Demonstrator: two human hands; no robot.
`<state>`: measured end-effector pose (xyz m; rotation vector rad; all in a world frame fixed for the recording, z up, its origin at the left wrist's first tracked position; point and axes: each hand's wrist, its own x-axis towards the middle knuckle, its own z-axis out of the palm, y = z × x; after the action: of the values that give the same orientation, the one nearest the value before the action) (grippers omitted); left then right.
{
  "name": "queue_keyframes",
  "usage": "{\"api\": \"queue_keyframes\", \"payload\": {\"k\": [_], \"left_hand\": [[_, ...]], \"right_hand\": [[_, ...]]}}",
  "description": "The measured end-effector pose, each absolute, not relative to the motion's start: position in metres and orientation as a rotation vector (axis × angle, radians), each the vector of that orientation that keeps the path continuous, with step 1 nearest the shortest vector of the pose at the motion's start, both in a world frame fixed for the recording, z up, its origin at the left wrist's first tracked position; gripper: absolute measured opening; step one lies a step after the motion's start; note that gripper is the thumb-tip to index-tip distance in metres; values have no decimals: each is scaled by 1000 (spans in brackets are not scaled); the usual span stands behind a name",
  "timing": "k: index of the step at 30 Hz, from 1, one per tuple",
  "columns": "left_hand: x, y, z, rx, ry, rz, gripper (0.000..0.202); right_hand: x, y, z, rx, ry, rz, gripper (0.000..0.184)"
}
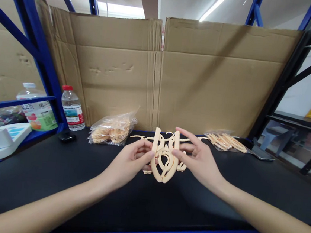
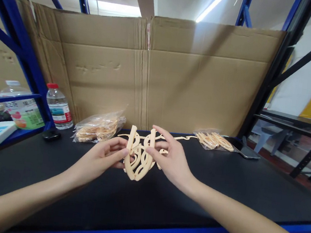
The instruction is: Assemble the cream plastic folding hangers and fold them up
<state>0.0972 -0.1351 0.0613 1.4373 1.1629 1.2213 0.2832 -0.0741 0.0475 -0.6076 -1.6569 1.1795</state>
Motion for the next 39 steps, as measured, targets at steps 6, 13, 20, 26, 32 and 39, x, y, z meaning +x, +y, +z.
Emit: {"api": "queue_keyframes", "payload": {"k": [6,13,20,26,32,39], "left_hand": [[89,-115,52,1546,1127,1287,17],[85,-102,29,1650,1124,1269,16],[82,-100,19,1422,1187,1227,19],[83,-101,12,1476,1203,1175,17],[86,-100,19,1524,1191,1073,20],[41,-71,43,1507,1395,1053,21]], "right_hand": [[273,-60,45,-598,-1710,1053,63],[269,-47,23,-685,-1750,1052,62],[273,-45,7,-636,-1737,1228,53],[272,-45,4,-657,-1870,1272,48],[265,-49,1,-671,-1855,1410,52],[287,-19,11,-757,-1808,1071,51]]}}
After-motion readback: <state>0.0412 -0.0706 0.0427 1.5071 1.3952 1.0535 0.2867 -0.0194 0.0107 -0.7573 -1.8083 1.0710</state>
